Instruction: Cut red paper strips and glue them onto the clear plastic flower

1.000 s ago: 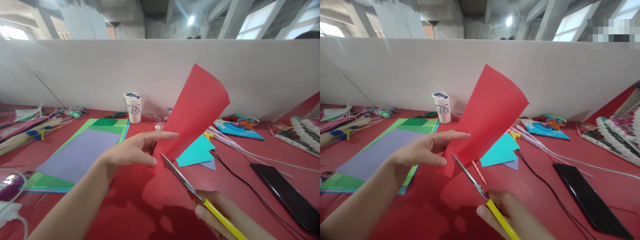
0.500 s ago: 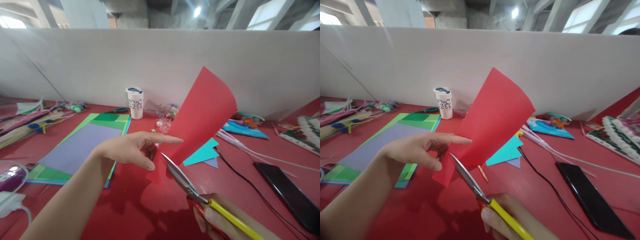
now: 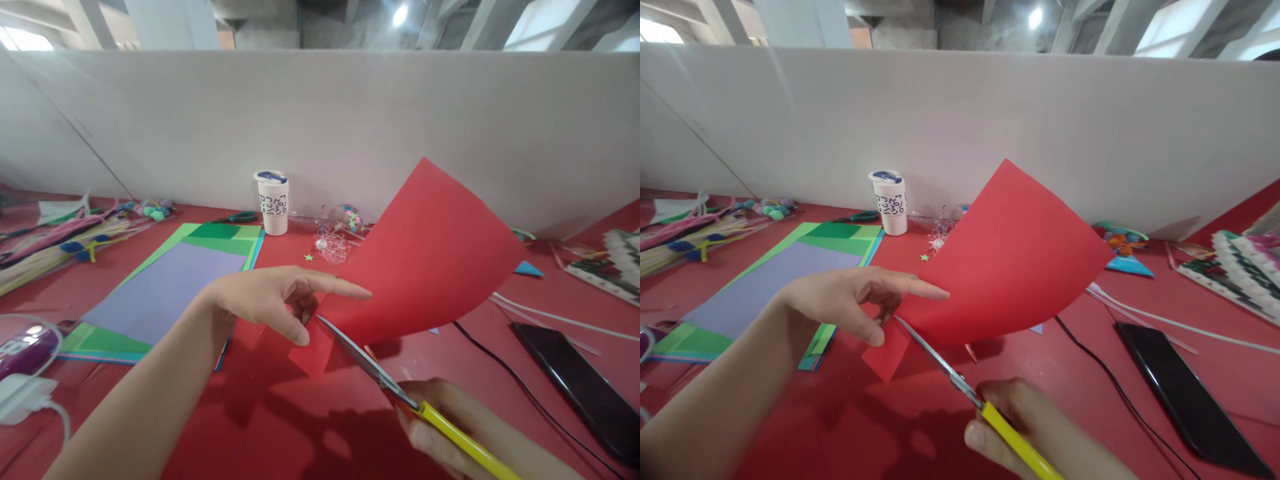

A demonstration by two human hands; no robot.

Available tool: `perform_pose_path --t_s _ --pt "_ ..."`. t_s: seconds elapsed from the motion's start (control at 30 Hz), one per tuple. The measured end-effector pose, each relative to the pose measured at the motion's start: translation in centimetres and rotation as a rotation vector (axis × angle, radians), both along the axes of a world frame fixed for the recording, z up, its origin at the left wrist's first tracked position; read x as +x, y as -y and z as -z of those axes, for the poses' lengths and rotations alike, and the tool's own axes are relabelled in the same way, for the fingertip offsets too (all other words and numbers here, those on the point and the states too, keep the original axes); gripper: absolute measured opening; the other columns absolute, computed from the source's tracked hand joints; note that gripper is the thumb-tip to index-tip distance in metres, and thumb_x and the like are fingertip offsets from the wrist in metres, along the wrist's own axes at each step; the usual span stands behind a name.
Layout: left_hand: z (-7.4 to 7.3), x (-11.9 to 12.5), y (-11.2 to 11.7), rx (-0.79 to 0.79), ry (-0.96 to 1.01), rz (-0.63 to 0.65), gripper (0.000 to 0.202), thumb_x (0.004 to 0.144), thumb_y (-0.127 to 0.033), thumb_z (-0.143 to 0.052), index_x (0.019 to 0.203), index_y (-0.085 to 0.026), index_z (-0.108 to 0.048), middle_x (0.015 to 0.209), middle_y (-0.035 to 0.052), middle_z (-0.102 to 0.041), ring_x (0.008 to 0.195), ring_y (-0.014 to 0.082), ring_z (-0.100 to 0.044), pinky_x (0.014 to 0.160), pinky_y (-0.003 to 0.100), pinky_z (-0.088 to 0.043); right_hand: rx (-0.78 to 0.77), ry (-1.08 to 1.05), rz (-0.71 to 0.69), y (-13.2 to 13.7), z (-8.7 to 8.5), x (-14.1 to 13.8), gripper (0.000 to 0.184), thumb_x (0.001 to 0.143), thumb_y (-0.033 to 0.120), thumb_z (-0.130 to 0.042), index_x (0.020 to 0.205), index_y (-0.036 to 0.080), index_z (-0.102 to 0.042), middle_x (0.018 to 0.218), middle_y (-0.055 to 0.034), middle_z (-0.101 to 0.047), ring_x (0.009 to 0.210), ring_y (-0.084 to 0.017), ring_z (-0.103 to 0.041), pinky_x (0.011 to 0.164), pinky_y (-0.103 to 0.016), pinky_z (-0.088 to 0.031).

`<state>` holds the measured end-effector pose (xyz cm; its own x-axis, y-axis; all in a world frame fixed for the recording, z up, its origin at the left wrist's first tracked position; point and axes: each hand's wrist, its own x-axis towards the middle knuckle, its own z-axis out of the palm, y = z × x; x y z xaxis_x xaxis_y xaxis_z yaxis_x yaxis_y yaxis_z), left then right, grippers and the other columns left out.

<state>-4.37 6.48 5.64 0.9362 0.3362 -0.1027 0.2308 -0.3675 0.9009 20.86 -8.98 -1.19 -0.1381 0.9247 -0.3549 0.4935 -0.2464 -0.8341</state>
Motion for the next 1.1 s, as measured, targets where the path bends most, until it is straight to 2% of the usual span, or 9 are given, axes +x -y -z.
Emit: perform_pose_path --t_s 0.13,0.27,0.4,0.63,0.77,0.87,0.93,1.03,1.1 --pt "0.6 0.1 -0.2 -0.024 -0.004 0.024 0.074 0.068 -0.017 -0.07 0.136 -0.033 -0.046 0.065 -0.0049 -0.048 0.06 0.011 -0.045 0.053 0.02 -0.034 0.08 0.011 -0.066 -0.5 -0.3 -0.1 0.055 0.07 0.074 -0.054 0.068 0.02 -0.058 0.064 -0.0017 -0.053 0.06 -0.015 -0.048 0.053 -0.023 -0.041" --pt "1.2 0.3 -0.7 -0.077 -0.007 0.044 0.076 0.067 -0.022 -0.074 0.137 -0.032 -0.046 0.063 -0.0052 -0.047 0.056 0.01 -0.044 0.05 0.019 -0.033 0.099 0.046 -0.076 -0.5 -0.1 -0.1 0.054 0.071 0.073 -0.054 0.069 0.02 -0.059 0.064 -0.0017 -0.054 0.061 -0.016 -0.049 0.054 -0.024 -0.042" --pt "1.7 0.3 -1.0 -0.135 0.0 0.04 0.076 0.067 -0.019 -0.073 0.137 -0.031 -0.046 0.059 -0.0062 -0.045 0.054 0.0096 -0.043 0.049 0.019 -0.033 0.126 0.08 -0.051 -1.0 0.4 0.3 0.055 0.071 0.073 -0.054 0.075 0.019 -0.061 0.067 -0.0023 -0.056 0.061 -0.016 -0.048 0.055 -0.025 -0.042" --pt "1.8 0.5 -0.8 -0.195 0.02 0.02 0.08 0.063 -0.013 -0.073 0.137 -0.029 -0.046 0.057 -0.0071 -0.045 0.053 0.0091 -0.04 0.049 0.019 -0.033 0.068 0.001 -0.15 -2.4 0.9 0.5 0.061 0.059 0.078 -0.059 0.054 0.019 -0.047 0.051 0.0036 -0.037 0.049 -0.01 -0.031 0.044 -0.022 -0.028" --pt "1.7 0.3 -0.7 -0.241 0.019 0.01 0.084 0.061 -0.009 -0.075 0.137 -0.03 -0.046 0.06 -0.0063 -0.05 0.058 0.0097 -0.042 0.051 0.019 -0.034 0.124 0.012 -0.121 -2.0 0.7 1.0 0.055 0.066 0.073 -0.059 0.059 0.02 -0.048 0.056 0.0019 -0.042 0.052 -0.011 -0.035 0.045 -0.023 -0.028" --pt "1.6 -0.1 -0.8 -0.272 0.062 -0.056 0.082 0.062 -0.007 -0.073 0.135 -0.032 -0.047 0.065 -0.0058 -0.051 0.06 0.0091 -0.044 0.054 0.018 -0.036 0.165 0.012 -0.2 -2.1 0.7 1.4 0.051 0.069 0.068 -0.06 0.061 0.02 -0.046 0.057 0.0026 -0.042 0.052 -0.01 -0.034 0.046 -0.023 -0.025" --pt "1.6 -0.2 -0.8 -0.3 0.106 -0.114 0.08 0.06 -0.006 -0.073 0.132 -0.034 -0.051 0.072 -0.0052 -0.053 0.061 0.0081 -0.045 0.055 0.018 -0.037 0.239 -0.068 -0.14 -2.5 0.8 1.6 0.05 0.072 0.068 -0.057 0.063 0.021 -0.044 0.055 0.0041 -0.04 0.049 -0.01 -0.034 0.045 -0.024 -0.025" --pt "2.2 0.6 -0.6 -0.417 0.215 -0.18 0.081 0.057 -0.005 -0.073 0.13 -0.035 -0.053 0.086 -0.0025 -0.059 0.061 0.0078 -0.046 0.054 0.019 -0.037 0.418 -0.213 0.149 -3.3 0.6 1.7 0.045 0.081 0.063 -0.05 0.062 0.022 -0.042 0.047 0.0048 -0.039 0.043 -0.01 -0.037 0.043 -0.025 -0.029" --pt "3.2 1.9 -0.2 -0.512 0.336 -0.241 0.081 0.056 -0.004 -0.07 0.13 -0.033 -0.053 0.099 0.0008 -0.061 0.063 0.0084 -0.047 0.053 0.02 -0.036 0.524 -0.289 0.285 -3.9 0.3 1.8 0.046 0.084 0.059 -0.05 0.057 0.023 -0.04 0.042 0.005 -0.038 0.039 -0.01 -0.037 0.042 -0.025 -0.03"
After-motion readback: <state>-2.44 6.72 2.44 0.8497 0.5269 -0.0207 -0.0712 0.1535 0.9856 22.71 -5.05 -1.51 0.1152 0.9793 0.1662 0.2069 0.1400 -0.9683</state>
